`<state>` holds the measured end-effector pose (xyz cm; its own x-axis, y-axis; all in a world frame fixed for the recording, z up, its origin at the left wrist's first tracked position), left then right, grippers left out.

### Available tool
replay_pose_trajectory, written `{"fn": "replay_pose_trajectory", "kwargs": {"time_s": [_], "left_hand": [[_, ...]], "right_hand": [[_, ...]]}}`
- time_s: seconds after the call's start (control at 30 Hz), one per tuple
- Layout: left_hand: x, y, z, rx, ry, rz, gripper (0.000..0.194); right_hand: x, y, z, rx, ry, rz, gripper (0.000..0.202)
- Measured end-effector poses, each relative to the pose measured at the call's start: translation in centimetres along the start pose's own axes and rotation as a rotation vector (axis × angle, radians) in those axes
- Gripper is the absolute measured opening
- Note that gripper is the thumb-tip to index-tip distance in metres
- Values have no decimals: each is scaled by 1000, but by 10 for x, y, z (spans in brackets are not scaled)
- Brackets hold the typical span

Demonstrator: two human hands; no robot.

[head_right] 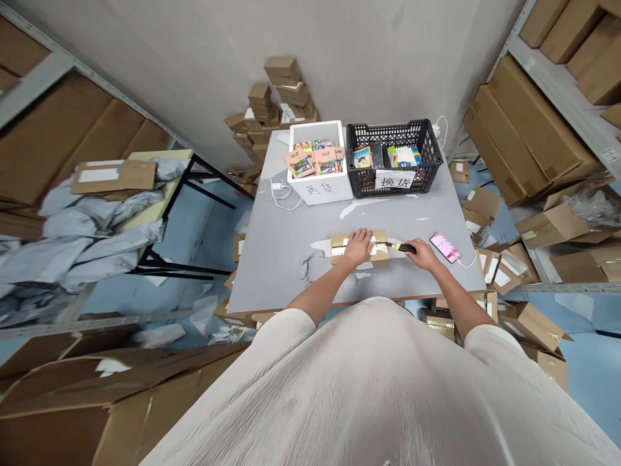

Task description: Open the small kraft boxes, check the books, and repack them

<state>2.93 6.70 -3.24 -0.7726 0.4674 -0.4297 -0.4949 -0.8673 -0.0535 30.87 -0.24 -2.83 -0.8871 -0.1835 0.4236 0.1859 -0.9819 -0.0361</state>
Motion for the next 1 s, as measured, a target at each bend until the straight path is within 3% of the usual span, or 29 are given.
{"fn": "replay_pose_trajectory", "kwargs": {"time_s": [0.1, 0.2, 0.33, 0.5, 0.7, 0.87, 1.0], "left_hand": [[3, 2, 0, 17, 59, 12, 58], [4, 15, 4, -24, 85, 14, 55], [11, 45, 13, -128, 89, 80, 50], [23, 87, 16, -253, 90, 255, 50], [20, 116, 7, -123, 14, 309, 57], [14, 120, 7, -61, -45, 335, 59], [14, 120, 9, -66, -35, 351, 55]], "right_hand": [[-16, 2, 2, -22, -113, -66, 35], [-35, 5, -6, -29, -160, -229, 33], [-49, 7, -27, 24, -128, -401, 31], [-59, 5, -52, 61, -15, -565, 35], [-85, 1, -81, 70, 26, -692, 41], [-101, 2, -98, 42, -9, -721, 44], [-98, 2, -102, -14, -64, -716, 50]]}}
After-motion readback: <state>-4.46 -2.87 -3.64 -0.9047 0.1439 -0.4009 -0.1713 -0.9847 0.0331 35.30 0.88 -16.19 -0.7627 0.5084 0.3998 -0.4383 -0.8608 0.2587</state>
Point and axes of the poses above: each hand's wrist, its own y-axis away from the middle knuckle, its own z-axis out of the back of the hand, x = y × z, the point moved 5 cm from there along -y, towards the middle knuckle, and after that the axes turned 7 degrees about y, right-handed, at the moved point
